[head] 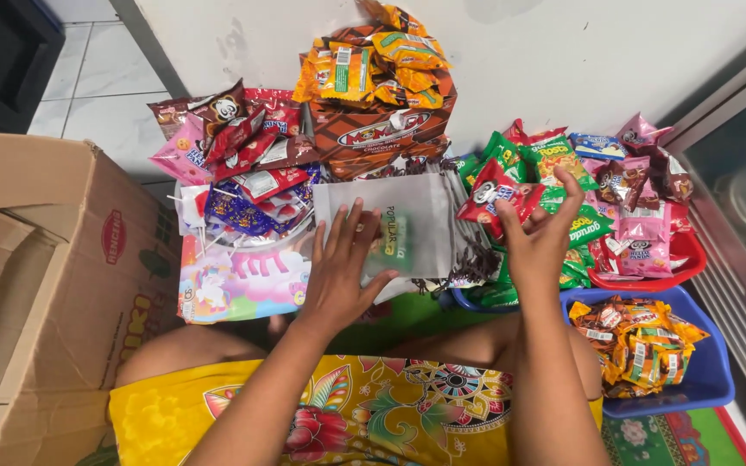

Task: The person is sitting on the floor and packing various snack packets into a small white bag.

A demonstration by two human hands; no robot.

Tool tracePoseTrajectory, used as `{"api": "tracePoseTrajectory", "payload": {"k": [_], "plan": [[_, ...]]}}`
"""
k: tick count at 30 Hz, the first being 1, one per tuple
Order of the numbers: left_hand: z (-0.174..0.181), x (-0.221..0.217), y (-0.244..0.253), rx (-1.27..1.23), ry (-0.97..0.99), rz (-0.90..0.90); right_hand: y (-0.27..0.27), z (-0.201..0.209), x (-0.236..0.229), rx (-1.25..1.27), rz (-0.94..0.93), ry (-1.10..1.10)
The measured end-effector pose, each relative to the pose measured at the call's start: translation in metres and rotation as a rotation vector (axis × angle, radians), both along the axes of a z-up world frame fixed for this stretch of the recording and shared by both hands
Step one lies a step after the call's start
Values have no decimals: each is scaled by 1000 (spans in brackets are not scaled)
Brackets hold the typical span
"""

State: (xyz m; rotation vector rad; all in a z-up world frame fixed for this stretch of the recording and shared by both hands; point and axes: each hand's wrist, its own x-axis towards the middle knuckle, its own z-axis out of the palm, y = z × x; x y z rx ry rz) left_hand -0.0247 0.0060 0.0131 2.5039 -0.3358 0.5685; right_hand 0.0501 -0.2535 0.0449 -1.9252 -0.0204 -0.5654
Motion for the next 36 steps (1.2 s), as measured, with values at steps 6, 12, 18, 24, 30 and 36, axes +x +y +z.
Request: {"api": "tracePoseTrajectory", "payload": {"k": [6, 12, 18, 24, 30, 36], "plan": [[-1, -1, 0, -15, 16, 0, 11, 21, -8, -113, 99, 82], [-15, 4, 2, -14, 11, 14, 1, 0, 3, -68, 153, 155], [-16, 4, 1, -33, 12, 7, -3, -17, 9, 77, 328, 206], [-14, 3, 2, -21, 17, 3, 8, -23, 10, 218, 443, 252], [-17, 4, 4, -1, 17, -18, 29, -29, 5, 240, 512, 240], [-12, 2, 3, -4, -8, -23, 58, 13, -23, 214, 481, 213]]}}
